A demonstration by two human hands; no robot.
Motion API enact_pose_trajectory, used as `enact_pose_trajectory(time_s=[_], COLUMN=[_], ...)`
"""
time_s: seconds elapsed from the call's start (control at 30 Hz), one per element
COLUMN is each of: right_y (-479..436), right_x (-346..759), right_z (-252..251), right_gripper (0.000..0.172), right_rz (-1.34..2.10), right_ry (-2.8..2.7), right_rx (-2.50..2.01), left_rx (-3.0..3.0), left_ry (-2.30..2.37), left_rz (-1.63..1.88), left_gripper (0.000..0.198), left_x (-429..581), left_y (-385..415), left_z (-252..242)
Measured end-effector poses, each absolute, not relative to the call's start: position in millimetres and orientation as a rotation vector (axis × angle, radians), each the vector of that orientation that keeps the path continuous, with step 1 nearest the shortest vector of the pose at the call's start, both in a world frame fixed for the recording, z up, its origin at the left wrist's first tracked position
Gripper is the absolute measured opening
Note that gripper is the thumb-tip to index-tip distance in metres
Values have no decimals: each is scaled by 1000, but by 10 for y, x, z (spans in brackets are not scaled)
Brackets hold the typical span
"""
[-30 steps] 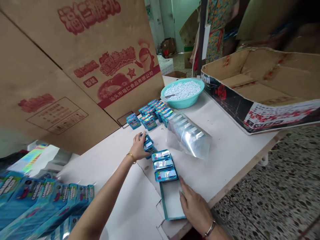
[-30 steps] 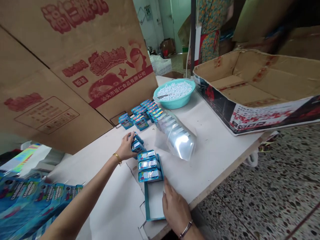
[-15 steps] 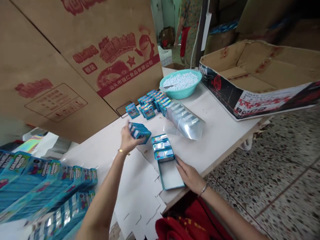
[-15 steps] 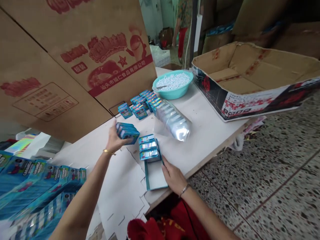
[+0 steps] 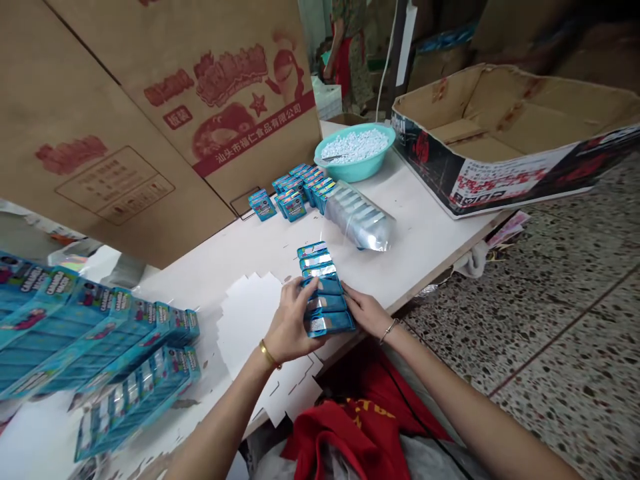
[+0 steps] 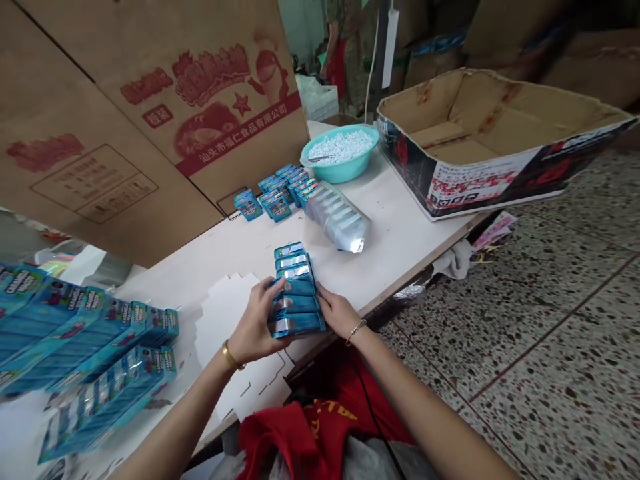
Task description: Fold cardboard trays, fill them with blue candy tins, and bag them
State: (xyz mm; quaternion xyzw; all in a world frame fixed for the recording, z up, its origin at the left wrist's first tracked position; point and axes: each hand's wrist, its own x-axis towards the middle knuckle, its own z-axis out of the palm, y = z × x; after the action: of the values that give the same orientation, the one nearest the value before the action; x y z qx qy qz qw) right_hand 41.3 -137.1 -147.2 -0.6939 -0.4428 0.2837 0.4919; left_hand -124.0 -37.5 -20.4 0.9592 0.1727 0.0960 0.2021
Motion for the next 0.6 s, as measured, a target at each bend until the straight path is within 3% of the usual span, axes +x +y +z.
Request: enact_pose_trajectory(time_s=[0.2, 0.33, 0.6], right_y=[-1350, -1413, -1250], right_x=[423, 416, 1024], right_z=[-1460, -1389, -680], right_gripper=[46, 45, 51], right_rz=[685, 644, -239], right_ry=[-1096, -1139, -1501], right_rx=[-1672, -1660, -2133], left_rx=[2943, 3066, 3042], left_ry=[644, 611, 460], left_rz=[-162, -224, -214], left_gripper=[105, 101, 111], left_x=[-917, -835, -799], left_y=[-508, -528, -514], left_z=[-113, -175, -251])
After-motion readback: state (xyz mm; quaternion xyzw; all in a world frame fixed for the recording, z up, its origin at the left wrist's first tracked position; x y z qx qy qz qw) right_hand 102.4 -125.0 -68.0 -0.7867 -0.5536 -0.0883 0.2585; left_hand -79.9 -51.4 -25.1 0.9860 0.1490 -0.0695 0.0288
